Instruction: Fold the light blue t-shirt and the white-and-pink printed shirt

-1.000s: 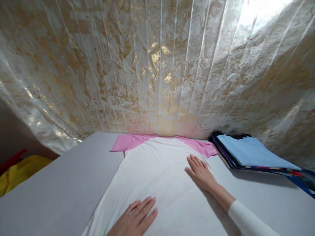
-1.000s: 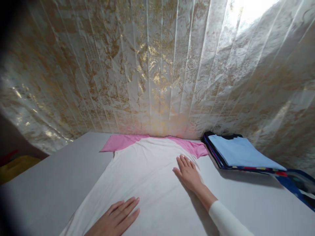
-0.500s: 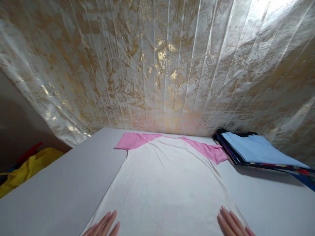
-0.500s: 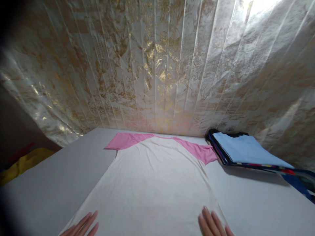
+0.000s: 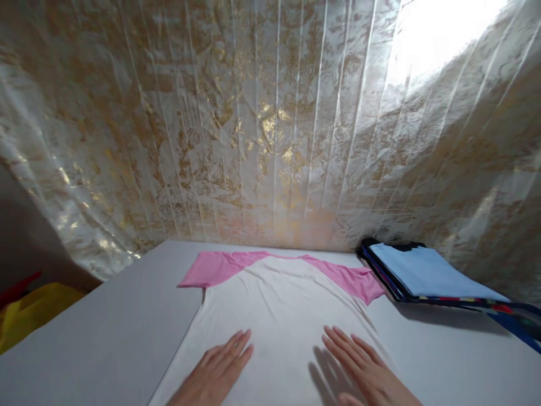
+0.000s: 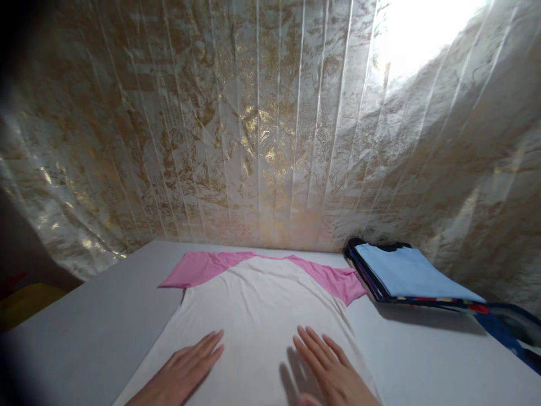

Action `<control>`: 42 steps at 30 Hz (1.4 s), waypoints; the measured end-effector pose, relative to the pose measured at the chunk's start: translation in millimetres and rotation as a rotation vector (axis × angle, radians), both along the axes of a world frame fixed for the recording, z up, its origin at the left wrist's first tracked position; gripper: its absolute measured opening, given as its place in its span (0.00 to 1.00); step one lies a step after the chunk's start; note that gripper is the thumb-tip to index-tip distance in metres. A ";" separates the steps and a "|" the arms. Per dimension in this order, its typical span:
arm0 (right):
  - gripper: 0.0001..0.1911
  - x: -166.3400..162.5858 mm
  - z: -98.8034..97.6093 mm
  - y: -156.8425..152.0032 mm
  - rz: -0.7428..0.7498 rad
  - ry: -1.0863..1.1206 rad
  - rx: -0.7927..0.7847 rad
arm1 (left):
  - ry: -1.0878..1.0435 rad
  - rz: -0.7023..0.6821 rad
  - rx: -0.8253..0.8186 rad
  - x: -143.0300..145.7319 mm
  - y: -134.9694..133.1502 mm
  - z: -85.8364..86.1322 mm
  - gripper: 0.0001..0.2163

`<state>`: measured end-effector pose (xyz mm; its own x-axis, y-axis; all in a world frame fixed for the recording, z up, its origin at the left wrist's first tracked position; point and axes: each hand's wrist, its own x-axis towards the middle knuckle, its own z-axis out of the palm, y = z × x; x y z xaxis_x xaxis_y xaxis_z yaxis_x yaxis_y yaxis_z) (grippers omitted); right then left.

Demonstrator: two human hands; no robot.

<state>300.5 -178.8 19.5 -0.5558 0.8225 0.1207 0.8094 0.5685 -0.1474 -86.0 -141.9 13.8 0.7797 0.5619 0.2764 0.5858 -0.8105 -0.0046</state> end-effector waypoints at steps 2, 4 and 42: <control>0.34 -16.7 6.1 38.2 -0.027 0.039 -0.085 | 0.020 -0.029 -0.129 33.9 34.8 7.8 0.34; 0.33 -22.7 1.1 77.0 -0.080 0.062 -0.133 | 0.025 0.006 -0.239 61.1 72.7 5.9 0.32; 0.24 0.6 -26.1 210.7 -0.356 0.125 0.292 | -0.114 0.261 -0.045 70.9 246.0 6.9 0.21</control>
<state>301.1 31.9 -6.5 -0.2119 0.8810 0.4230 0.9476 0.2911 -0.1317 -15.0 104.1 20.7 0.5721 0.7533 0.3243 0.7695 -0.6299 0.1056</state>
